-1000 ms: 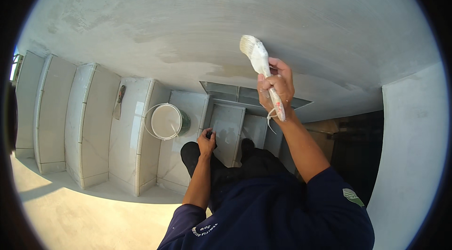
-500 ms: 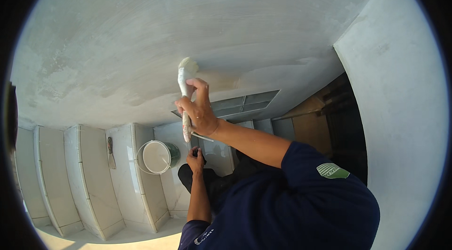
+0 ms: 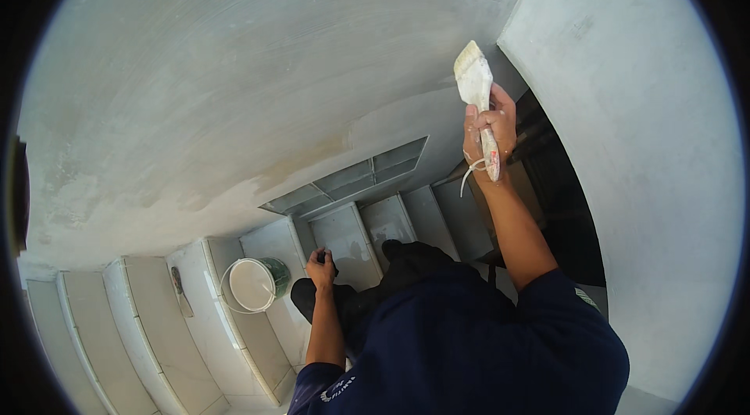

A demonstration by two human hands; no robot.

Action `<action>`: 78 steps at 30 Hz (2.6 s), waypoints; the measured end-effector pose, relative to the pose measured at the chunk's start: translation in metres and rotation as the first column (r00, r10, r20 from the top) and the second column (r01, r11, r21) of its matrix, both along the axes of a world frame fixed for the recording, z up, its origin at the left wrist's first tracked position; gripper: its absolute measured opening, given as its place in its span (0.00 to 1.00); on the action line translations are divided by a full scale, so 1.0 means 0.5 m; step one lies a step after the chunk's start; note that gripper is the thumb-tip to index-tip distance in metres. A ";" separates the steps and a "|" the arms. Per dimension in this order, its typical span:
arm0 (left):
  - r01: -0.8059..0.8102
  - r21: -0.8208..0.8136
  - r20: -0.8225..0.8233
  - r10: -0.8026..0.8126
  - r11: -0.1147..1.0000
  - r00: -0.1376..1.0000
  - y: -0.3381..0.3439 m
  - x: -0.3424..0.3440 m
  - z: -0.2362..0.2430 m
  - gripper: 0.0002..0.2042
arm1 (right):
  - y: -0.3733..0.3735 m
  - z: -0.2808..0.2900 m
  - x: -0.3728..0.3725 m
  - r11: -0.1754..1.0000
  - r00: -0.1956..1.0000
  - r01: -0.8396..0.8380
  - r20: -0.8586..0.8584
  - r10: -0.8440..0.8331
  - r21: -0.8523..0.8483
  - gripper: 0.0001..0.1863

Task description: Painting a ceiling with white paint and a brush while standing on a stairwell.

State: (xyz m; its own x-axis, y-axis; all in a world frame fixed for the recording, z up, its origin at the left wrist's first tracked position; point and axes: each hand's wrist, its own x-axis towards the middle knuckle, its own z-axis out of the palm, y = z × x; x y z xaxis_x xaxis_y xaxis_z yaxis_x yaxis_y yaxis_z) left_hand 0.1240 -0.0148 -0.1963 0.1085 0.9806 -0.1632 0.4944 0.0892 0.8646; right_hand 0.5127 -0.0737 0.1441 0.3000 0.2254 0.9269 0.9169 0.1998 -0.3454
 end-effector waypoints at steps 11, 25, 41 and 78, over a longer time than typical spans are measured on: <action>-0.003 0.018 -0.036 0.004 1.000 0.999 -0.064 -0.003 0.044 0.13 | 0.210 0.026 -0.427 0.919 0.940 -0.342 -0.053 0.338 -0.195 0.10; 0.017 0.022 -0.121 -0.014 1.000 0.993 -0.035 -0.026 0.025 0.14 | 0.109 0.063 -0.125 0.886 0.878 -0.464 -0.136 0.458 -0.016 0.14; -0.166 0.023 -0.011 0.166 0.986 0.986 -0.032 -0.247 0.043 0.14 | 0.332 0.063 -0.793 0.904 0.902 -0.425 -0.101 0.420 -0.039 0.09; -0.099 0.112 -0.036 0.104 0.989 0.994 -0.047 -0.060 0.092 0.12 | 0.340 0.270 -0.626 0.419 0.424 -0.906 -0.105 0.900 -0.064 0.09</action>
State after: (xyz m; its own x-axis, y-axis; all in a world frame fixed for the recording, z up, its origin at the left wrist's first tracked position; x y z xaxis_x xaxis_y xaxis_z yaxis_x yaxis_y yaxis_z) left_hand 0.0939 -0.0385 -0.1504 0.0031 0.9984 -0.0561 0.5230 0.0462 0.8511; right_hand 0.1996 0.0965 0.2791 -0.0897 0.4776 0.8740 0.2124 0.8665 -0.4517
